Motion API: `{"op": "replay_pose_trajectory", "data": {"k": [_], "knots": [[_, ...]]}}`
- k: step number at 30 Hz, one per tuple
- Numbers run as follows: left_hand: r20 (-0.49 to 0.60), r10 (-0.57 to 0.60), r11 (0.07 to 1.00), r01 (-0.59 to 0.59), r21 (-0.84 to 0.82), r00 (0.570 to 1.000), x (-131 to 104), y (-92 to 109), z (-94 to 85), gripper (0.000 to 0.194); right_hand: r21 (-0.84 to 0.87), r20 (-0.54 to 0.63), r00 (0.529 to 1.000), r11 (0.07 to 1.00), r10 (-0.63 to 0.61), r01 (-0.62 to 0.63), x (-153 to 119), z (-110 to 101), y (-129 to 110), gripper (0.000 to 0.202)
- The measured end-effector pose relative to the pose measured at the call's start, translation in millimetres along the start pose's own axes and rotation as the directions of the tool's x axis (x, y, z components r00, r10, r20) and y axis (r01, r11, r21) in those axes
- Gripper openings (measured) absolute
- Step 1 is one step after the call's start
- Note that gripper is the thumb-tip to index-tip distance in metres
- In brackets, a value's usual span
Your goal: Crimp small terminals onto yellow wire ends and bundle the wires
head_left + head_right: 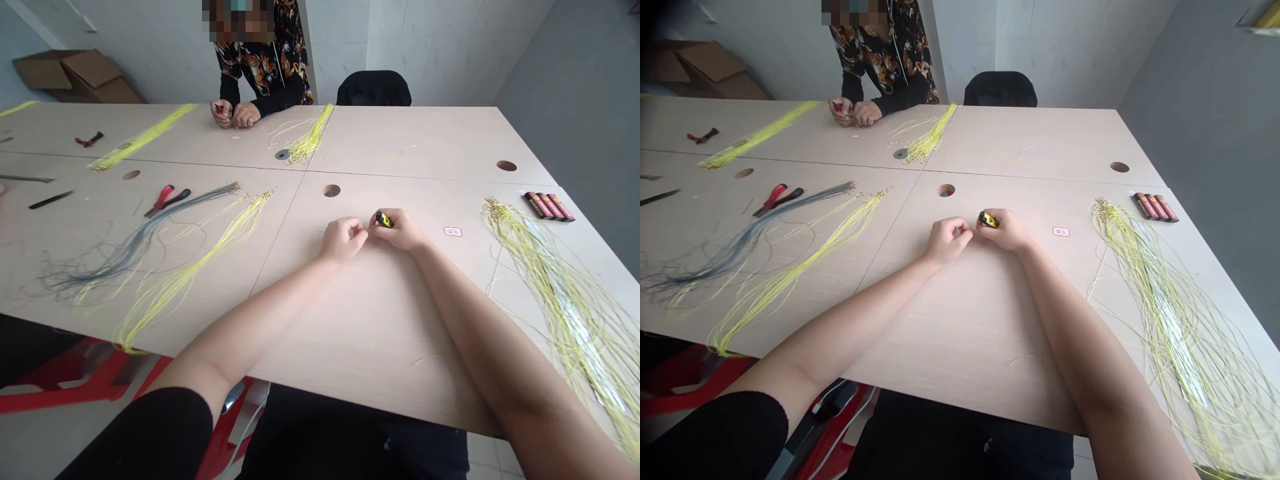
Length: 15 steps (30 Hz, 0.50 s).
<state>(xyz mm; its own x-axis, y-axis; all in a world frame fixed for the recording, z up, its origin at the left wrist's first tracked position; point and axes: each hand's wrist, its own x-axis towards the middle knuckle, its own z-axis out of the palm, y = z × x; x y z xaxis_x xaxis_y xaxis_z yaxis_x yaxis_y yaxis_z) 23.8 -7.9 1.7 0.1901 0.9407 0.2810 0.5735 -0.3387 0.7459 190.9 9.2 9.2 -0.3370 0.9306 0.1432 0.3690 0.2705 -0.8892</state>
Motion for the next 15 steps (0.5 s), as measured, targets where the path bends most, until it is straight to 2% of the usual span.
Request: {"op": "replay_pose_trajectory", "data": {"k": [9, 15], "knots": [[-0.003, 0.013, 1.0, -0.013, -0.005, 1.0, 0.0, -0.4, 0.0, 0.014, -0.035, -0.013, 1.0, 0.999, 0.006, -0.006, -0.3, -0.6, 2.3, 0.011], [-0.006, 0.006, 0.999, -0.006, -0.034, 1.0, 0.0, -0.3, 0.0, 0.015, -0.048, -0.076, 0.997, 0.999, 0.011, -0.015, 1.0, -2.0, 1.5, 0.011]]}}
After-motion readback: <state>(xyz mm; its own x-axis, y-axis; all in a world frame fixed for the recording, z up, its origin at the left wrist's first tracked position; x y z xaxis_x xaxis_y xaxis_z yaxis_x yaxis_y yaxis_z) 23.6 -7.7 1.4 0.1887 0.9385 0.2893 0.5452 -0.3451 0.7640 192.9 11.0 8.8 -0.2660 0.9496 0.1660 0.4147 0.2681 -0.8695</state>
